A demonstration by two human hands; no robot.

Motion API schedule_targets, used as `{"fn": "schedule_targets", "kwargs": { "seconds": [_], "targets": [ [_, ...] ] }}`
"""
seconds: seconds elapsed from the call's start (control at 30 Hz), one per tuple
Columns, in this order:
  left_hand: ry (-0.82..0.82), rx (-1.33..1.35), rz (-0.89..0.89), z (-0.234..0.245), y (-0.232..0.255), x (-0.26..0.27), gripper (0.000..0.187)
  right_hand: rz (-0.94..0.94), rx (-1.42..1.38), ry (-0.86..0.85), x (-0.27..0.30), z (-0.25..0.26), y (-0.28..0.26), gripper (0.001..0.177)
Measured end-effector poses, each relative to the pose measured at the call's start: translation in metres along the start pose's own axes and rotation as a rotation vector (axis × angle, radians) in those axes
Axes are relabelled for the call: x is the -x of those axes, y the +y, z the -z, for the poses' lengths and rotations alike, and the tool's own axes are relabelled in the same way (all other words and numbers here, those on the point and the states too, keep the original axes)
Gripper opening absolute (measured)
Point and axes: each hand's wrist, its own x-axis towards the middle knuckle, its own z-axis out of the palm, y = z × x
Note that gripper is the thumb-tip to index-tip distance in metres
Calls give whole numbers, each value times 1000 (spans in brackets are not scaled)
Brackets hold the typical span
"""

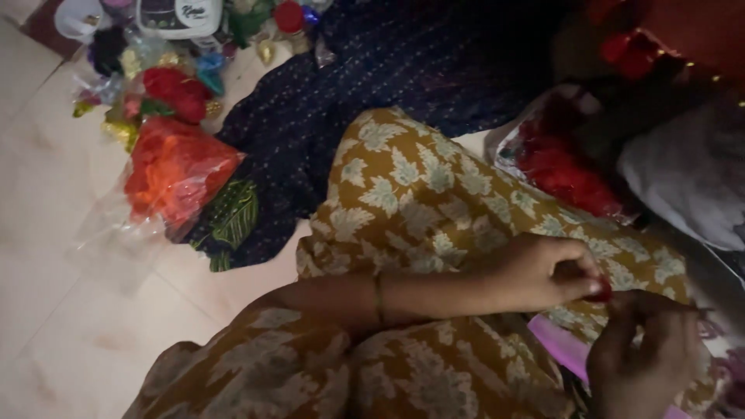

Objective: The recorder is attaching decorative pom-pom tassels and ribbons to the edge of a red saree.

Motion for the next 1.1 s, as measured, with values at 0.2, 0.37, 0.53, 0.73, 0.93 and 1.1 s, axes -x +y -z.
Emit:
{"fn": "schedule_targets", "kwargs": {
  "seconds": [0.2, 0.37, 0.53, 0.73, 0.93, 1.1],
  "targets": [
    [45, 324, 68, -2, -10, -3, 22, -782, -1108, 30, -22, 18, -31, 9],
    [-102, 701, 195, 0, -4, 3, 21, -112, -303, -7, -12, 14, -10, 22],
    [-214, 1147, 331, 6, 0, 12, 19, -755, -1229, -44, 3, -7, 7, 9],
    [-214, 940, 397, 14, -24, 30, 16, -943, -1861, -13, 8, -13, 0, 9],
    [-56, 1275, 496, 35, -9, 10, 13, -870, -2204, 20, 8, -8, 6, 11],
    [-116, 1370, 435, 90, -82, 9, 36, -786, -2231, 177, 34, -5, 42, 21]
  ]
}}
